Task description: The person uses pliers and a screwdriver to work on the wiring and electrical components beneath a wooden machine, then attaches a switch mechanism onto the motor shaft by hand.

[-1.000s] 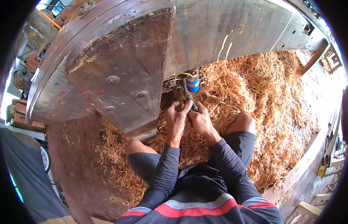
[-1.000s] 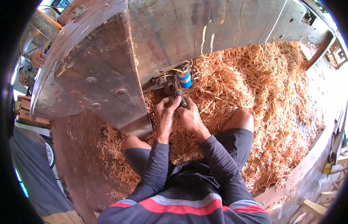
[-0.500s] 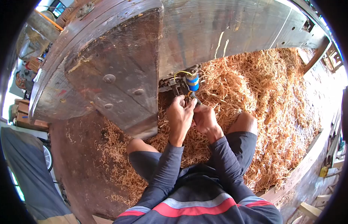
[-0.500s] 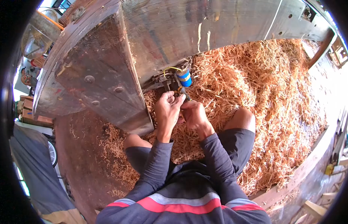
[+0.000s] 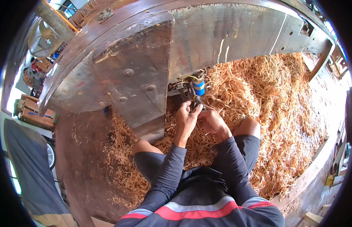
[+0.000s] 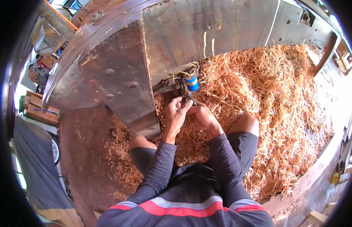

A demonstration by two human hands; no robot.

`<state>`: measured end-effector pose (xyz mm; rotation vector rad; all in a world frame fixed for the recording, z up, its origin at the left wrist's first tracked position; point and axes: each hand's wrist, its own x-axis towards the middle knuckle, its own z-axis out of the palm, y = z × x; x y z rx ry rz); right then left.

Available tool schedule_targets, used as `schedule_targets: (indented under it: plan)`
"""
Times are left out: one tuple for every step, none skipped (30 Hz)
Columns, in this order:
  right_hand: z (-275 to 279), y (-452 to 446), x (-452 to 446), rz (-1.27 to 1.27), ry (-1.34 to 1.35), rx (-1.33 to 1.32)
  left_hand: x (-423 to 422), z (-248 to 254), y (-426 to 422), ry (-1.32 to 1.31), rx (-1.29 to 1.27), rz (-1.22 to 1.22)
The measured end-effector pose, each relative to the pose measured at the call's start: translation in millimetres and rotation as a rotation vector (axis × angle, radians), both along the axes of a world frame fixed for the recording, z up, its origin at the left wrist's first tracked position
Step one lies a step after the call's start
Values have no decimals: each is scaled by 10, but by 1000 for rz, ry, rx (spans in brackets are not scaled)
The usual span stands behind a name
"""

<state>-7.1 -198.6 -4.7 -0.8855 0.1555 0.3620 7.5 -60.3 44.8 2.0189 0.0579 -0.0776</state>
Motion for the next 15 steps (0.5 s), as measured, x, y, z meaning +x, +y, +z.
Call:
schedule_targets:
  plan:
    - [127, 20, -40, 2, 0, -2, -24, -12, 8, 0, -2, 2]
    - [263, 23, -79, -12, -125, -385, -40, -25, 2, 104, -331, -18]
    - [363, 32, -105, -28, -248, -769, -46, -52, -9, 209, -661, -41]
    - [319, 38, -101, -29, -249, -773, -38, -115, -29, 208, -664, -43]
    - [237, 48, -89, -69, -318, -922, -25, -194, -55, 199, -749, -9]
    - [265, 69, -90, -108, -387, -1070, -29, -215, -74, 190, -833, 26]
    - [348, 64, -106, -52, -320, -1112, -34, -232, -69, 196, -850, 30]
    - [330, 59, -104, -53, -319, -1114, -30, -248, -66, 196, -851, 28]
    - [317, 63, -104, -57, -303, -1132, -23, -263, -60, 214, -849, 22]
    - [304, 68, -107, -59, -287, -1149, -16, -277, -54, 231, -846, 17]
    - [295, 68, -116, -60, -288, -1149, -18, -289, -54, 230, -847, 17]
    - [337, 73, -129, -54, -270, -1160, -24, -289, -60, 219, -862, 9]
    - [360, 77, -138, -49, -251, -1170, -24, -291, -65, 208, -877, 1]
    - [325, 86, -134, -48, -252, -1171, -23, -296, -65, 208, -878, 1]
    - [291, 107, -121, -96, -300, -1168, -32, -239, -68, 207, -888, 7]
